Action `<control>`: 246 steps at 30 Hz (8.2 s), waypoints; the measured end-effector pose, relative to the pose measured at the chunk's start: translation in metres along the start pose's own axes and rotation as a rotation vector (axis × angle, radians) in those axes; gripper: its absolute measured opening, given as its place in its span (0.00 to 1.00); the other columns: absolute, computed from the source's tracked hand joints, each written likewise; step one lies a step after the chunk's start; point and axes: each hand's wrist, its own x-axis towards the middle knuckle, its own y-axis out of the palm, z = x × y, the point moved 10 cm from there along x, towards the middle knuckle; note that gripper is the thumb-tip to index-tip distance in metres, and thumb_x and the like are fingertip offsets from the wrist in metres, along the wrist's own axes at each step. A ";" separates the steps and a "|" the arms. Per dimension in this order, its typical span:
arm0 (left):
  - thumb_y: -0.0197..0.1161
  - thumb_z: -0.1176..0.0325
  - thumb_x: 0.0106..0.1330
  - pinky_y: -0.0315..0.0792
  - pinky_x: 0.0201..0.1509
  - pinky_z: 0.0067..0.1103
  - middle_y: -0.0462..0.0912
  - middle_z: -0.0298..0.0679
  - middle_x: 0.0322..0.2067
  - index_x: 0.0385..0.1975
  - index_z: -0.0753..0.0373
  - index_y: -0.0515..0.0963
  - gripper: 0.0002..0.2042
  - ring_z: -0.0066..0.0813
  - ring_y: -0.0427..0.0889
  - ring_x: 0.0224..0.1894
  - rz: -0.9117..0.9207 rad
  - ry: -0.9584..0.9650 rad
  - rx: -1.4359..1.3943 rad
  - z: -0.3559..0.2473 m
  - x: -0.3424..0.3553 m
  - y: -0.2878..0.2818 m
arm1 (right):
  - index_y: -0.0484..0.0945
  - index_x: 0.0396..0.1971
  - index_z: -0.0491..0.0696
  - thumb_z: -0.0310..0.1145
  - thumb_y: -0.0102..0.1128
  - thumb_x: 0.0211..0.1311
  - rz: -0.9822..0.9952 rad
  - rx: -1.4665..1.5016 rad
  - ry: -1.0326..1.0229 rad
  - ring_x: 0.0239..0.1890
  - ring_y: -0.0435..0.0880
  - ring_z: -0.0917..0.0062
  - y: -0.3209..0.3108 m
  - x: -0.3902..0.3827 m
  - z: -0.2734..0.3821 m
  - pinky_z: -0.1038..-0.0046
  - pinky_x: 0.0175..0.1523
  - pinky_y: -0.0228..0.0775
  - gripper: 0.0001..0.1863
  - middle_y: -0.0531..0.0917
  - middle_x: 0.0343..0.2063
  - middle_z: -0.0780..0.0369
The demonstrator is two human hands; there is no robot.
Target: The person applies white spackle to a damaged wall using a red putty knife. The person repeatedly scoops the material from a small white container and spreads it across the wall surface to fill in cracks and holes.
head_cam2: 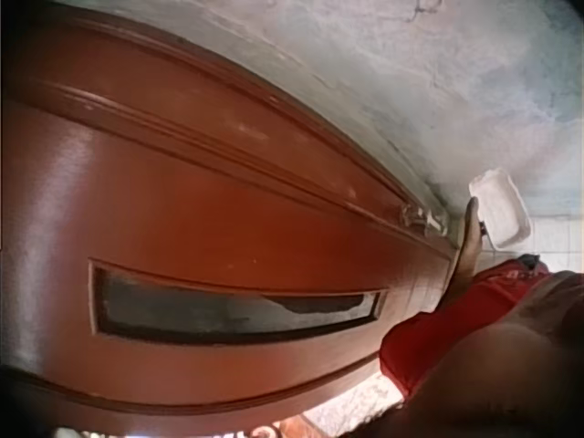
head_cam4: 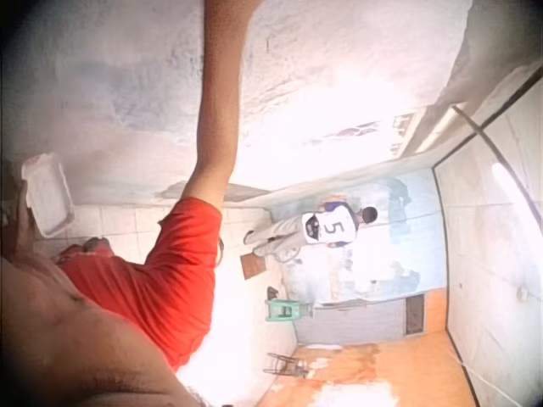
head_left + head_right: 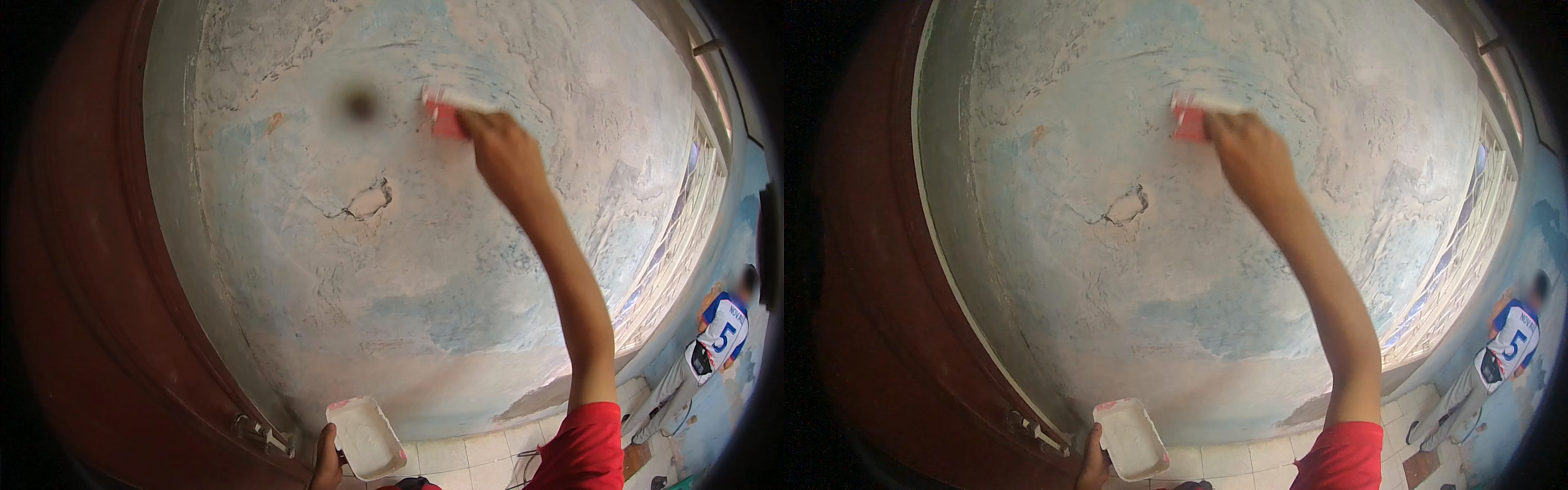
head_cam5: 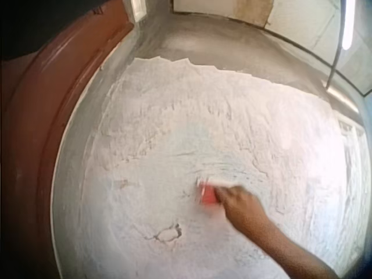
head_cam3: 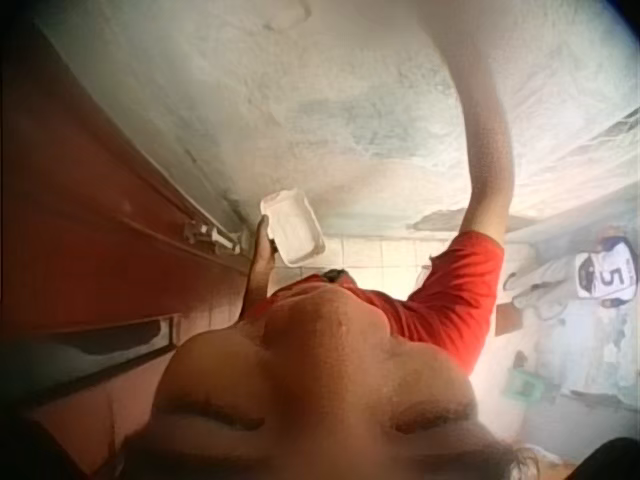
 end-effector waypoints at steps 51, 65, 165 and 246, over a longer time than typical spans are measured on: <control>0.54 0.38 0.70 0.81 0.40 0.30 0.82 0.39 0.51 0.64 0.56 0.70 0.32 0.34 0.85 0.46 -0.067 -0.008 0.022 0.009 -0.008 -0.012 | 0.80 0.53 0.47 0.22 0.52 0.63 0.077 0.203 0.084 0.46 0.82 0.60 0.003 -0.085 0.007 0.61 0.50 0.79 0.19 0.85 0.41 0.55; 0.53 0.40 0.72 0.81 0.44 0.32 0.83 0.38 0.51 0.64 0.58 0.71 0.31 0.34 0.85 0.50 -0.035 -0.051 -0.035 0.013 -0.014 0.003 | 0.75 0.56 0.33 0.26 0.57 0.60 0.377 0.275 -0.066 0.49 0.83 0.60 0.055 -0.243 0.114 0.63 0.55 0.78 0.24 0.83 0.50 0.51; 0.55 0.41 0.73 0.68 0.70 0.33 0.74 0.43 0.66 0.70 0.63 0.65 0.35 0.38 0.73 0.68 -0.115 -0.067 -0.112 0.021 -0.022 -0.001 | 0.76 0.61 0.40 0.26 0.53 0.62 0.520 0.400 0.178 0.59 0.80 0.59 0.110 -0.456 0.126 0.60 0.65 0.72 0.25 0.81 0.59 0.54; 0.51 0.41 0.75 0.69 0.70 0.35 0.75 0.44 0.64 0.70 0.63 0.64 0.34 0.38 0.75 0.66 -0.010 -0.111 0.018 -0.002 -0.029 0.022 | 0.75 0.63 0.43 0.23 0.52 0.63 0.620 0.362 0.246 0.62 0.80 0.62 0.103 -0.489 0.139 0.63 0.69 0.70 0.26 0.80 0.61 0.54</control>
